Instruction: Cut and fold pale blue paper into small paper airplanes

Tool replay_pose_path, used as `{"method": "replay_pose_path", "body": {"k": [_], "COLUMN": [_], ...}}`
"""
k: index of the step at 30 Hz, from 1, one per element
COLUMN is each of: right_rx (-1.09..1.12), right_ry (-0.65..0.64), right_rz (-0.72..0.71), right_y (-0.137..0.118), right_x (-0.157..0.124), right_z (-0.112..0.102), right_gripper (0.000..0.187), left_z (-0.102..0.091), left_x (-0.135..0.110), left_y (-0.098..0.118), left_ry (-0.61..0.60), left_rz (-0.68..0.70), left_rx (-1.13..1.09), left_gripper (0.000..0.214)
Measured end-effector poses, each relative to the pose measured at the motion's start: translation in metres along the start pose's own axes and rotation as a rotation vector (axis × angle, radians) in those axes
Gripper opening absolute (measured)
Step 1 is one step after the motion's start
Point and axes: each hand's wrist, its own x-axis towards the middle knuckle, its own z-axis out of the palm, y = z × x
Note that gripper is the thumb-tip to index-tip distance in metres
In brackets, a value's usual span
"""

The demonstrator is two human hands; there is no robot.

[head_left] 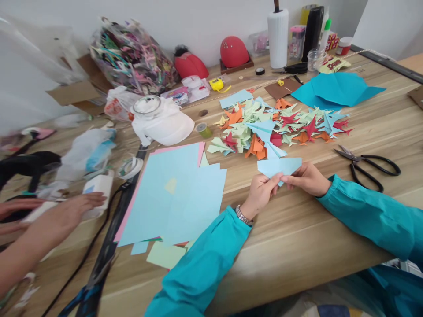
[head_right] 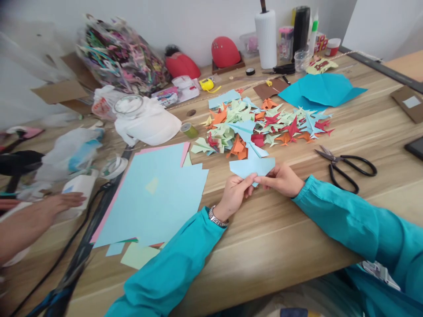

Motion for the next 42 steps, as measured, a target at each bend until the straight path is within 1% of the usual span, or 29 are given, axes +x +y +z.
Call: {"method": "replay_pose_path", "body": {"k": [2, 7, 12, 14, 17, 20, 24, 27, 29, 30, 33, 35, 37, 39, 42], "right_rx": [0.001, -0.026, -0.035, -0.036, -0.001, 0.030, 0.045, 0.061, 0.051, 0.046, 0.054, 0.061, 0.053, 0.042, 0.035], "right_ry": [-0.029, -0.056, -0.075, -0.097, -0.090, -0.075, -0.063, -0.015, 0.041, 0.075, 0.150, 0.149, 0.122, 0.109, 0.147], "right_rz": [-0.010, 0.020, -0.038, -0.043, -0.008, 0.039, 0.102, 0.108, 0.074, 0.053, 0.015, 0.014, 0.022, 0.030, 0.045], "right_y": [0.003, 0.006, 0.000, -0.001, 0.000, 0.000, -0.002, -0.004, -0.005, -0.006, -0.007, -0.007, -0.006, -0.005, -0.003], "right_x": [0.001, 0.000, -0.001, -0.001, 0.000, 0.000, -0.001, -0.002, -0.001, -0.001, 0.001, 0.001, 0.001, 0.000, -0.001], "right_z": [0.000, 0.000, 0.005, 0.005, 0.004, 0.002, 0.000, 0.000, 0.001, 0.001, 0.002, 0.002, 0.002, 0.001, -0.001], "right_gripper": [0.040, 0.037, 0.028, 0.026, 0.029, 0.032, 0.034, 0.035, 0.037, 0.039, 0.042, 0.042, 0.042, 0.044, 0.048], "left_z": [0.000, 0.001, 0.000, 0.000, 0.002, 0.003, -0.001, -0.005, -0.005, -0.004, 0.001, 0.004, 0.005, 0.004, 0.002], "left_x": [0.000, 0.001, 0.001, 0.001, 0.000, 0.002, 0.008, 0.012, 0.011, 0.010, 0.005, 0.003, 0.002, 0.003, 0.006], "left_y": [-0.001, -0.004, -0.003, -0.003, -0.003, -0.003, 0.000, -0.001, -0.003, -0.004, -0.004, -0.002, -0.001, 0.000, -0.002], "left_ry": [0.008, 0.083, 0.067, 0.076, 0.136, 0.217, 0.328, 0.382, 0.357, 0.310, 0.119, 0.057, 0.071, 0.114, 0.178], "left_rz": [0.000, -0.028, -0.023, -0.028, -0.034, -0.022, 0.010, 0.022, 0.042, 0.059, 0.103, 0.115, 0.118, 0.126, 0.137], "left_rx": [-0.001, -0.032, -0.020, -0.036, -0.082, -0.183, -0.400, -0.515, -0.500, -0.464, -0.314, -0.241, -0.220, -0.228, -0.256], "left_gripper": [0.058, 0.050, 0.050, 0.049, 0.049, 0.048, 0.045, 0.038, 0.035, 0.034, 0.027, 0.032, 0.032, 0.028, 0.025]}}
